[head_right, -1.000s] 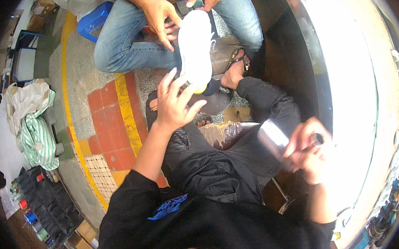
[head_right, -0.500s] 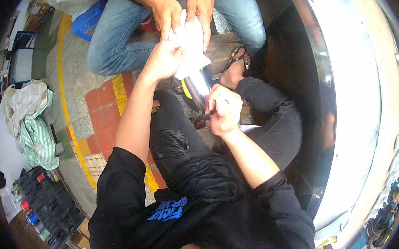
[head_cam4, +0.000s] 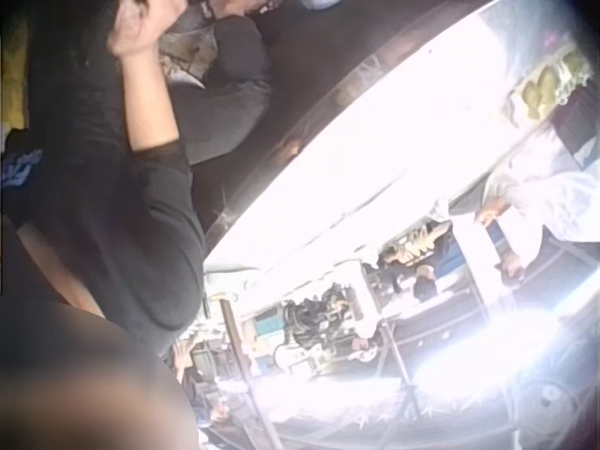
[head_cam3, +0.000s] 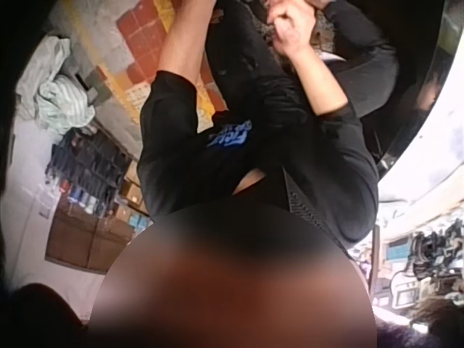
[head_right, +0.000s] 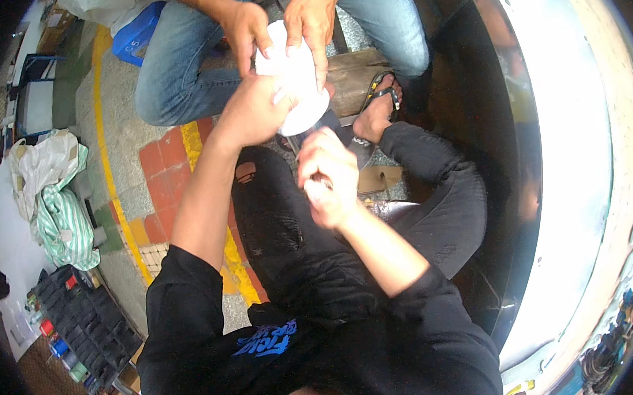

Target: The person repeatedly wipes the sole of a white shoe with a yellow sponge, then places it on a metal table. The action is repeated multiple times with the same shoe.

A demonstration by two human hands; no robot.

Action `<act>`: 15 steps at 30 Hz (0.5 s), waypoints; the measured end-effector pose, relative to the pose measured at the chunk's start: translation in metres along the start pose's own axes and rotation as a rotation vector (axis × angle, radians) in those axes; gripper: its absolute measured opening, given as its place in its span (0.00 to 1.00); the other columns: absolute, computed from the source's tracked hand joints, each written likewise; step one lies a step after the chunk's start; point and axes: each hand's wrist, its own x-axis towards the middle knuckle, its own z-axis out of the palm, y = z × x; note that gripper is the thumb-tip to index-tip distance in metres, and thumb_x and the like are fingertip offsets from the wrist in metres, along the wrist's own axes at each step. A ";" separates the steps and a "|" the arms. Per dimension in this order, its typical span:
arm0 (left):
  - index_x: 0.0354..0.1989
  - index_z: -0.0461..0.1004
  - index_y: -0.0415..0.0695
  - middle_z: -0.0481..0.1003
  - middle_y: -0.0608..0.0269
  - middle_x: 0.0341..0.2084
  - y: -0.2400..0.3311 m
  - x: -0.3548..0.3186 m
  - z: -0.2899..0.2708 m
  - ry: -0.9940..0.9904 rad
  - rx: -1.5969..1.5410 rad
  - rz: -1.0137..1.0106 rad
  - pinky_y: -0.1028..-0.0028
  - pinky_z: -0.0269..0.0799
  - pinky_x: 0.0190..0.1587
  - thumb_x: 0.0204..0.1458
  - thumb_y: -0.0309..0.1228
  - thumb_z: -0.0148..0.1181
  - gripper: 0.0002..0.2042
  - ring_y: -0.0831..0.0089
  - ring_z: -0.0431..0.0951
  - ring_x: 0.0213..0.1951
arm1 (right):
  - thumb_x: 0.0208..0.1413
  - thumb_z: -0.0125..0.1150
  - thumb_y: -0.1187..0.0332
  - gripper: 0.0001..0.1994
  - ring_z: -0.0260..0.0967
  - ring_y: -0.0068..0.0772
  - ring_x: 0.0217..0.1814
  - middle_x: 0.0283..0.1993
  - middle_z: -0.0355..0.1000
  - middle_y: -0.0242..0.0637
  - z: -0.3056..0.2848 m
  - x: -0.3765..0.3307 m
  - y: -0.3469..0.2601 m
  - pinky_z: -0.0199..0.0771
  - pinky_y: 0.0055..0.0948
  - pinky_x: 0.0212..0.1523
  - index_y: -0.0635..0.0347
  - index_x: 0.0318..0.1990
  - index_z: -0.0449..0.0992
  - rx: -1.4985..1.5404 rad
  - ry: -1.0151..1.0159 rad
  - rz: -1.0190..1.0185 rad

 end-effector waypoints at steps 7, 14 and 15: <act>0.44 0.80 0.41 0.83 0.52 0.39 0.046 -0.068 0.049 0.031 0.542 0.097 0.62 0.76 0.44 0.53 0.37 0.63 0.15 0.58 0.83 0.38 | 0.67 0.58 0.66 0.12 0.71 0.27 0.26 0.45 0.67 0.31 -0.022 -0.062 -0.078 0.81 0.29 0.26 0.56 0.54 0.68 0.544 0.267 1.561; 0.45 0.80 0.49 0.79 0.62 0.51 0.022 -0.065 0.014 -0.060 0.558 0.631 0.48 0.61 0.69 0.42 0.43 0.73 0.21 0.58 0.74 0.62 | 0.70 0.49 0.55 0.22 0.75 0.71 0.48 0.43 0.76 0.66 -0.037 -0.105 0.054 0.73 0.55 0.50 0.71 0.44 0.76 -0.692 -0.183 1.138; 0.43 0.81 0.55 0.76 0.67 0.54 0.013 -0.044 0.017 -0.218 0.459 0.775 0.46 0.56 0.73 0.34 0.45 0.76 0.24 0.58 0.70 0.66 | 0.68 0.50 0.57 0.20 0.75 0.70 0.50 0.43 0.77 0.65 -0.039 -0.112 0.072 0.74 0.54 0.50 0.70 0.44 0.77 -0.657 -0.227 1.024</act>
